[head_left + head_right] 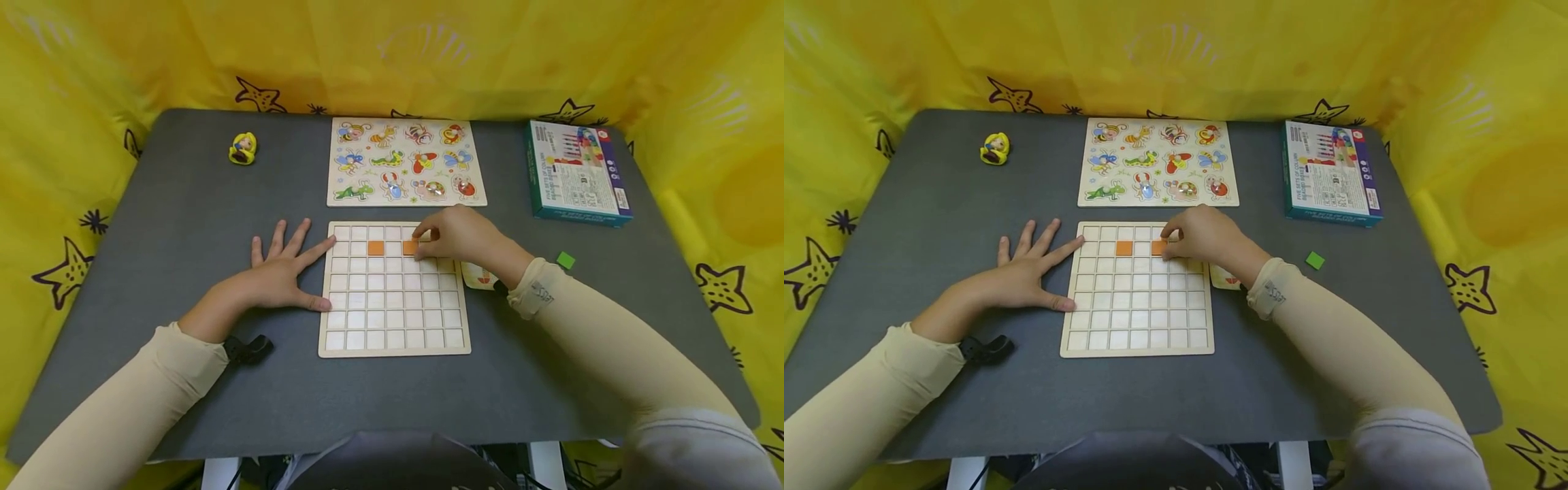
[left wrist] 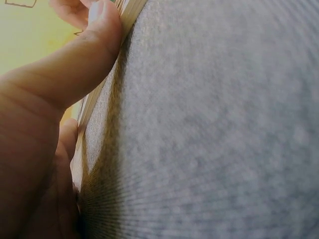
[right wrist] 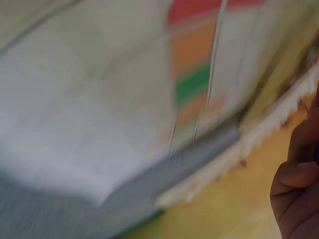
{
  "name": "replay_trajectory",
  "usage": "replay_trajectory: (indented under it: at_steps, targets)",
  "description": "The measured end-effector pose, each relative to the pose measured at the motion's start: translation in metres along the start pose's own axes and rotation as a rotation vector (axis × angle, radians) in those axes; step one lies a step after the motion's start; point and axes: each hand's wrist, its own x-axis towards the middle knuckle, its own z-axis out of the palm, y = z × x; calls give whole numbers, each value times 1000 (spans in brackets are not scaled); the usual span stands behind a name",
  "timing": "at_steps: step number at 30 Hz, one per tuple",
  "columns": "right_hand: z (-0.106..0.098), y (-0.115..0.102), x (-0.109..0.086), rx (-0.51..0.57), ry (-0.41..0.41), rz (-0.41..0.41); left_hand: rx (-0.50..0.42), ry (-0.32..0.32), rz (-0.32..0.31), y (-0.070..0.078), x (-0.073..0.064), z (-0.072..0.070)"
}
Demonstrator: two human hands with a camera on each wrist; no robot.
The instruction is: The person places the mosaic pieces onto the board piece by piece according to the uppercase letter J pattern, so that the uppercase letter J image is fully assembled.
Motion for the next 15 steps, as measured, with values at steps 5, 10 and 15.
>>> replay_trajectory:
  at_steps: [5,10,15]
  targets:
    - [-31,26,-40,76,30,105,-5,-7,9,1,2,0]
    - [-58,70,-94,135,7,237,7,-16,7,2,0,-1]
    - [-57,111,-136,135,-83,299,15,-14,7,2,1,-1]
